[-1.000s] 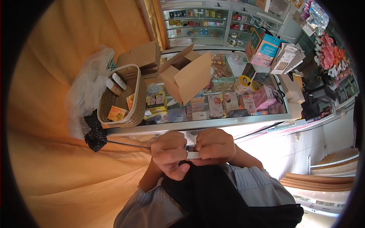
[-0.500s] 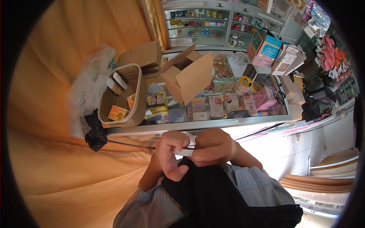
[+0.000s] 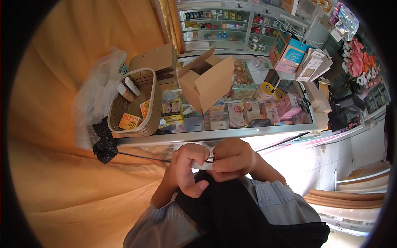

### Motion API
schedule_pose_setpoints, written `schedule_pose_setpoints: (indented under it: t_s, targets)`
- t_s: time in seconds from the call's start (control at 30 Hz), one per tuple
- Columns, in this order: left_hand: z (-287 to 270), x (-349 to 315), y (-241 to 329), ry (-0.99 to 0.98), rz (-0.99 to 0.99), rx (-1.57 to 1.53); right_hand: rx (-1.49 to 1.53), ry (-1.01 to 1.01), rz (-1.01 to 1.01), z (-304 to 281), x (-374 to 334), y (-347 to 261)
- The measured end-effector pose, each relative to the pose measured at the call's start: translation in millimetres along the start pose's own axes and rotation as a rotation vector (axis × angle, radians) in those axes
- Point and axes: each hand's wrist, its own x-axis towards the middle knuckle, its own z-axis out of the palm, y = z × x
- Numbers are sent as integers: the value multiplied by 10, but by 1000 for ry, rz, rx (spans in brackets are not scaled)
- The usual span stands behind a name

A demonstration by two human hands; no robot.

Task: Assembling and folding small cardboard boxes on a glass retail counter.

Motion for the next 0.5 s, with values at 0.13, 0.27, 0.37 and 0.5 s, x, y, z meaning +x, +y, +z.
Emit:
schedule_pose_setpoints:
  t_s: [0.13, 0.27, 0.37, 0.5]
  targets:
    - [12, 12, 3, -3, 54, 13, -11, 27, -38, 29, -50, 66]
    - [-13, 10, 43, -49, 22, -9, 17, 77, -39, 80, -47, 39]
    - [-30, -5, 80, -68, 30, 44, 13, 23, -25, 66, -12, 24]
    - [-29, -16, 58, -103, 55, 30, 7, 5, -26, 44, -14, 11]
